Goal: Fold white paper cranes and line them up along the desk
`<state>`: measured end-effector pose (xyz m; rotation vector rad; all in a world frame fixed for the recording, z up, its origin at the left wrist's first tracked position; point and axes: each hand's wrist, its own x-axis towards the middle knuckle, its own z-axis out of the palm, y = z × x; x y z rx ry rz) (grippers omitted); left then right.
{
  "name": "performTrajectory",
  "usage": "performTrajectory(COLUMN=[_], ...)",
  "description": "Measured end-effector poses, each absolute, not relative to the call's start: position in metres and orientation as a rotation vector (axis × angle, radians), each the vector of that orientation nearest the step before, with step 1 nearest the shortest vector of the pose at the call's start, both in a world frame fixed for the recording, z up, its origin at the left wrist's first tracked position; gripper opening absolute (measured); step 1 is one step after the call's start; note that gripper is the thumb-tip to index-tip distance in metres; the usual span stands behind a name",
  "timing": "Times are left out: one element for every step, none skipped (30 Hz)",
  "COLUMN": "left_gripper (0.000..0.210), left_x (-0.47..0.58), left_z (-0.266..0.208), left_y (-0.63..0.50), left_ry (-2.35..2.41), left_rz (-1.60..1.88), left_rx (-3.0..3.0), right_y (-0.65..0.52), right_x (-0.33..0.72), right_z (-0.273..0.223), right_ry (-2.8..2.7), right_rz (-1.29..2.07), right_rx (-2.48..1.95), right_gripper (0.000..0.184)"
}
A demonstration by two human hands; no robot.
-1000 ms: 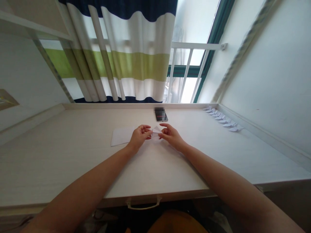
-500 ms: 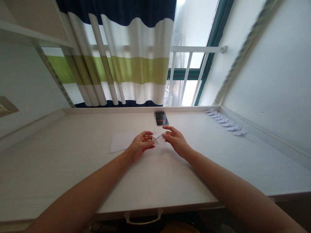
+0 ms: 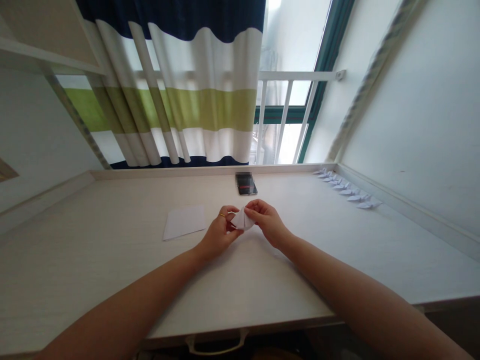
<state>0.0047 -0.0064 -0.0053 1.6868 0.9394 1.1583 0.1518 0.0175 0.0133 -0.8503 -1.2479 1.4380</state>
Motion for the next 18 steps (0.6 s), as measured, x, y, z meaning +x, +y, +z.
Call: performTrajectory(left_gripper=[0.040, 0.042, 0.042, 0.042, 0.041, 0.039, 0.036, 0.032, 0.029, 0.026, 0.024, 0.023, 0.023, 0.023, 0.024, 0.024, 0.024, 0.024], left_x=[0.005, 0.004, 0.004, 0.004, 0.004, 0.004, 0.003, 0.003, 0.003, 0.003, 0.002, 0.002, 0.002, 0.001, 0.001, 0.000, 0.000, -0.001], left_z=[-0.004, -0.004, -0.003, -0.003, -0.003, -0.003, -0.004, -0.004, -0.004, -0.004, -0.005, -0.005, -0.005, -0.005, -0.005, -0.006, -0.006, -0.006], left_y=[-0.006, -0.006, -0.006, -0.005, -0.005, -0.004, -0.003, -0.002, -0.001, 0.000, 0.001, 0.001, 0.002, 0.003, 0.003, 0.004, 0.005, 0.005], left_ry=[0.937, 0.932, 0.927, 0.921, 0.913, 0.904, 0.902, 0.907, 0.916, 0.928, 0.940, 0.951, 0.957, 0.961, 0.966, 0.975, 0.986, 0.996], left_rz=[1.166, 1.171, 1.178, 1.188, 1.200, 1.215, 1.227, 1.236, 1.243, 1.248, 1.254, 1.262, 1.272, 1.280, 1.283, 1.283, 1.283, 1.287], left_rx=[1.693, 1.689, 1.675, 1.653, 1.623, 1.590, 1.559, 1.533, 1.511, 1.492, 1.475, 1.459, 1.442, 1.426, 1.416, 1.413, 1.417, 1.422], right_y=[0.018, 0.019, 0.020, 0.020, 0.020, 0.021, 0.020, 0.020, 0.019, 0.019, 0.018, 0.016, 0.015, 0.014, 0.012, 0.011, 0.010, 0.009], right_x=[0.152, 0.152, 0.153, 0.153, 0.153, 0.153, 0.152, 0.152, 0.152, 0.151, 0.151, 0.150, 0.150, 0.149, 0.149, 0.148, 0.148, 0.148], right_z=[0.013, 0.013, 0.012, 0.012, 0.012, 0.012, 0.011, 0.011, 0.011, 0.011, 0.011, 0.011, 0.010, 0.009, 0.008, 0.008, 0.007, 0.007], right_ry=[-1.233, -1.219, -1.208, -1.200, -1.197, -1.203, -1.218, -1.242, -1.275, -1.318, -1.375, -1.448, -1.532, -1.620, -1.702, -1.772, -1.824, -1.860], right_rz=[1.444, 1.447, 1.444, 1.433, 1.419, 1.404, 1.390, 1.379, 1.370, 1.355, 1.320, 1.262, 1.183, 1.087, 0.983, 0.884, 0.801, 0.732], right_rx=[-0.846, -0.845, -0.847, -0.852, -0.858, -0.862, -0.861, -0.856, -0.847, -0.836, -0.832, -0.838, -0.859, -0.894, -0.938, -0.982, -1.017, -1.039], right_gripper=[0.022, 0.023, 0.023, 0.023, 0.023, 0.022, 0.022, 0.021, 0.020, 0.020, 0.020, 0.022, 0.026, 0.032, 0.039, 0.044, 0.046, 0.046])
